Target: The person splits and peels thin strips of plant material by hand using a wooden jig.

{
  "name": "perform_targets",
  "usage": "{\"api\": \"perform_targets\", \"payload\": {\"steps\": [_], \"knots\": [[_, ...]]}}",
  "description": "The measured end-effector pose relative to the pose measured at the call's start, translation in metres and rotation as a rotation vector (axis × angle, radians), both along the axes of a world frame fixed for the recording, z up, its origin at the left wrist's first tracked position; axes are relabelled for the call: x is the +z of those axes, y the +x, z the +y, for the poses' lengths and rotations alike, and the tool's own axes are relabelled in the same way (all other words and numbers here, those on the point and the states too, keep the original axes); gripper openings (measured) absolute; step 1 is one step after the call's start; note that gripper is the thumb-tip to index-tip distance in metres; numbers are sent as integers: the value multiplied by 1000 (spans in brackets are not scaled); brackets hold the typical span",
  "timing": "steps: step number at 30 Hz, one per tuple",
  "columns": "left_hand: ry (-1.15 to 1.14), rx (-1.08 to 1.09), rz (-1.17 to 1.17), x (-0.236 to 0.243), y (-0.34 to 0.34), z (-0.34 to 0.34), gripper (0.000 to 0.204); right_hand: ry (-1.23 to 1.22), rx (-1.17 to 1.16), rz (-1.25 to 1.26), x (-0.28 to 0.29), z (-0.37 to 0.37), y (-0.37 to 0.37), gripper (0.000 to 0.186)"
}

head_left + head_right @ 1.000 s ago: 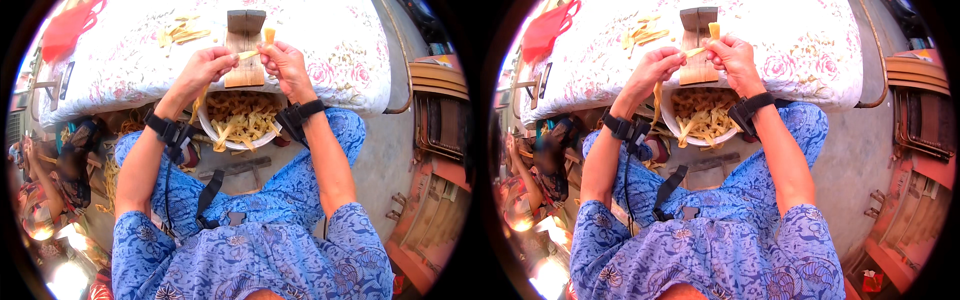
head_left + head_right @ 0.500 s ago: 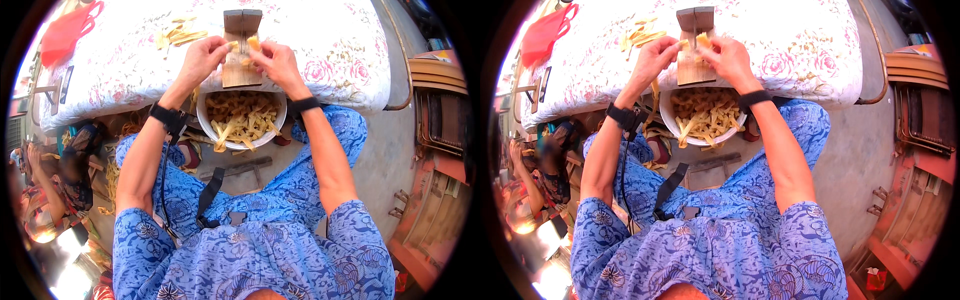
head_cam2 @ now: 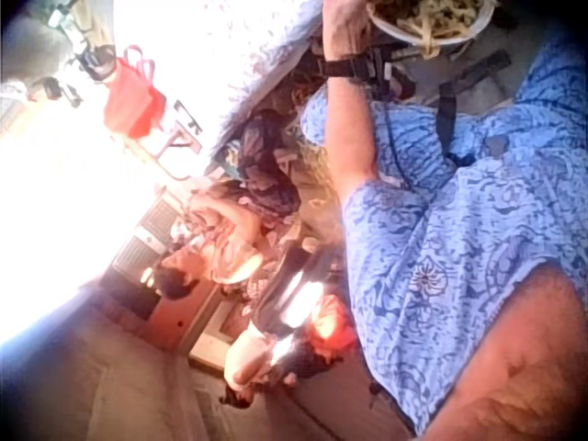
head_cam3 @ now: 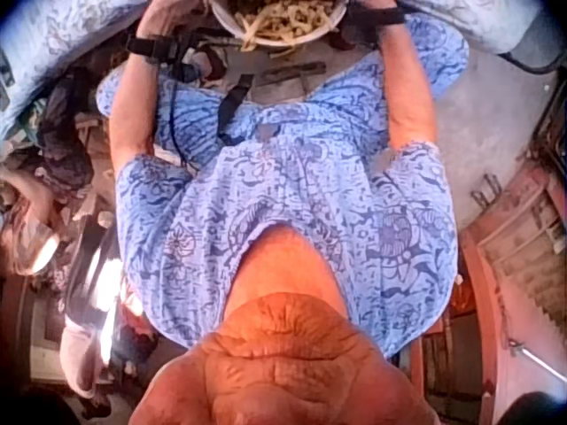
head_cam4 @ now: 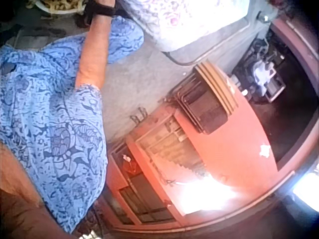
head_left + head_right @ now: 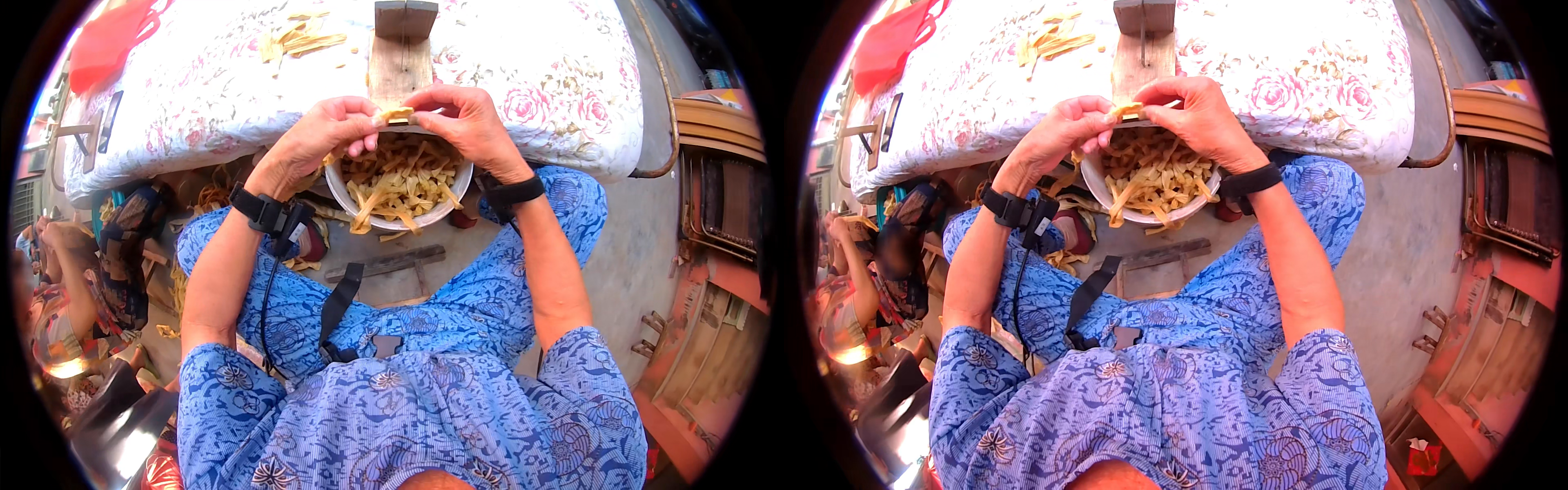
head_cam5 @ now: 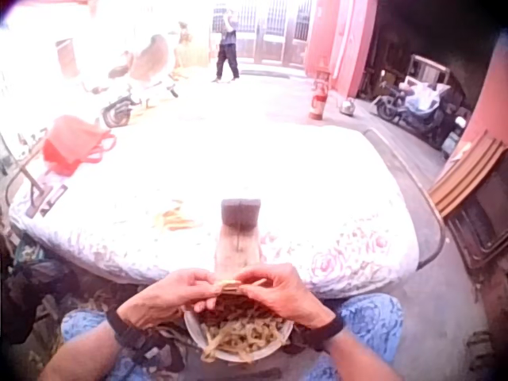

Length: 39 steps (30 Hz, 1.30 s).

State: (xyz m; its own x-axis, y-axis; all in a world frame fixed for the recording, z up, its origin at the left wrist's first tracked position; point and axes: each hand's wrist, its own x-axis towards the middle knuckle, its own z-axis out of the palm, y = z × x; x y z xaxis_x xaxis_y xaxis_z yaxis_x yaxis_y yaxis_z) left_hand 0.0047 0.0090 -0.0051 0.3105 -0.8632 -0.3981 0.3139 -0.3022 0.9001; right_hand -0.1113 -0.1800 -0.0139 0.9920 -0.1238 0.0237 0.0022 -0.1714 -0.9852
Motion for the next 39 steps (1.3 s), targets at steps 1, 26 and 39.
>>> {"api": "perform_targets", "payload": {"steps": [1, 26, 39], "knots": [[-28, 25, -8, -5, 2, 2, 14, 26, 13, 18, 7, -1, 0, 16], [-102, -2, 532, -44, -24, -19, 20, 217, 60, 78, 4, 30, -3, 16], [-269, 469, 332, -31, -29, -29, 16, -836, -384, -325, -1, 23, 0, 13]]}}
